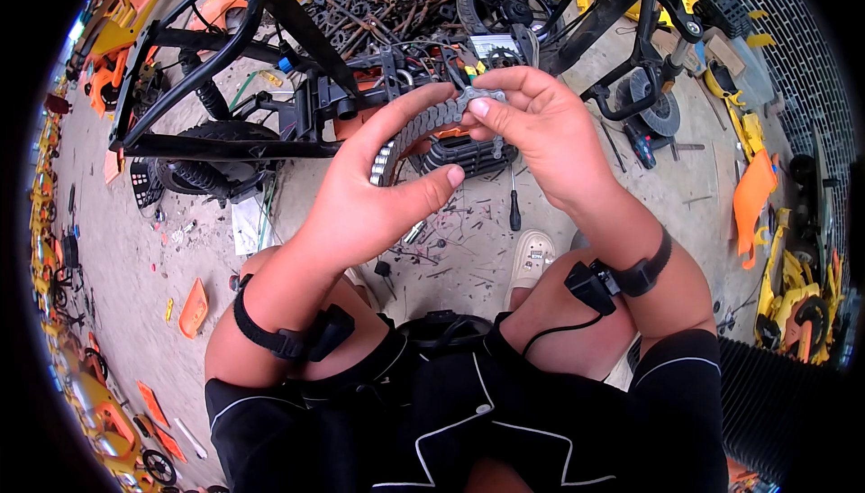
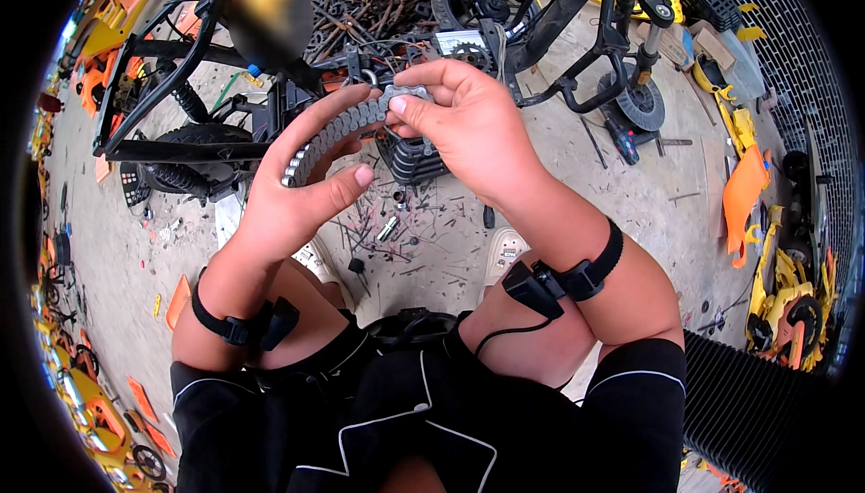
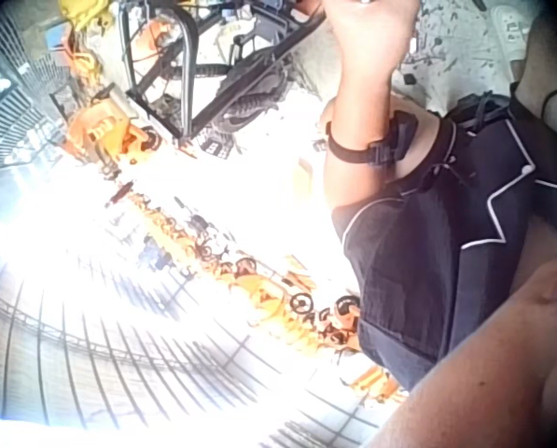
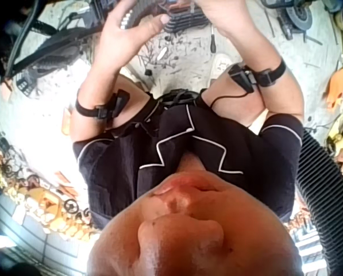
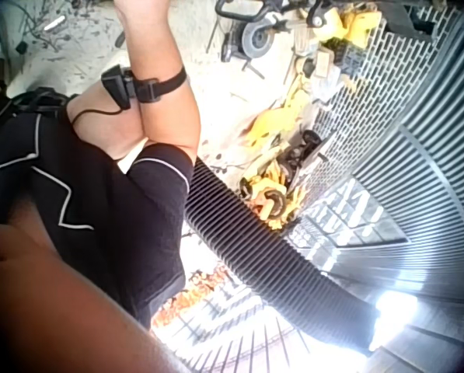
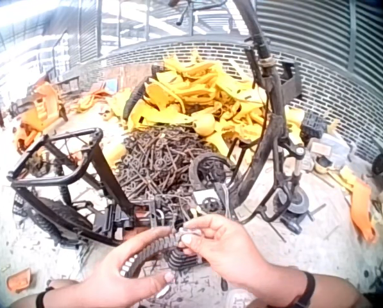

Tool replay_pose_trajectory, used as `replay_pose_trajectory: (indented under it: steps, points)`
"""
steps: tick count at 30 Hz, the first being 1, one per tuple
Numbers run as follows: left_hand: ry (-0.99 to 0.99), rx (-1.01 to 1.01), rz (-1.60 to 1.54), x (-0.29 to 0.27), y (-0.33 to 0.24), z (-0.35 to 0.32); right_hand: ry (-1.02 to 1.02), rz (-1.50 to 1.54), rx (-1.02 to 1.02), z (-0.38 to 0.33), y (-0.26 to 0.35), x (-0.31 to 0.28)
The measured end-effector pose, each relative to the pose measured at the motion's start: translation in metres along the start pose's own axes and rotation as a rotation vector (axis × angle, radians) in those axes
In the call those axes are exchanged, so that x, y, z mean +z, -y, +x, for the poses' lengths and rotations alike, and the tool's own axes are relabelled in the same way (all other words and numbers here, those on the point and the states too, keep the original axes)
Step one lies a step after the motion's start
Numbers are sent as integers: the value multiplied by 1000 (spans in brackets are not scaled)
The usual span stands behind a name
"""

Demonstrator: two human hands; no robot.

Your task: The person assembles a flexible grey plastic component by aligning and pressing individual segments together by hand.

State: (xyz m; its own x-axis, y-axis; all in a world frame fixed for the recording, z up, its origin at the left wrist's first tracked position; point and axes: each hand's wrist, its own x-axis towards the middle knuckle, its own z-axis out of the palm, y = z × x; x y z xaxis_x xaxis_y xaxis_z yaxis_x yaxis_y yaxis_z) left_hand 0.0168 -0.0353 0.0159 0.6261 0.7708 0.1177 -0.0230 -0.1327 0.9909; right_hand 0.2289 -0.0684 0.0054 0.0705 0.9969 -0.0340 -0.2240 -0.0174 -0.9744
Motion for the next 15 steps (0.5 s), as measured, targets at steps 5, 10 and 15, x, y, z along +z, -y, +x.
replay_pose_trajectory:
  steps: [5, 10, 15]
  points:
    - [34, -10, 1, 4, -2, -2, -10, -4, -66, 0, -7, 7]
    - [83, 28, -37, 11, 2, -3, 5, -157, -116, -3, -17, 16]
    - [112, 15, -103, 10, 6, -4, 93, -404, -142, -8, -8, 19]
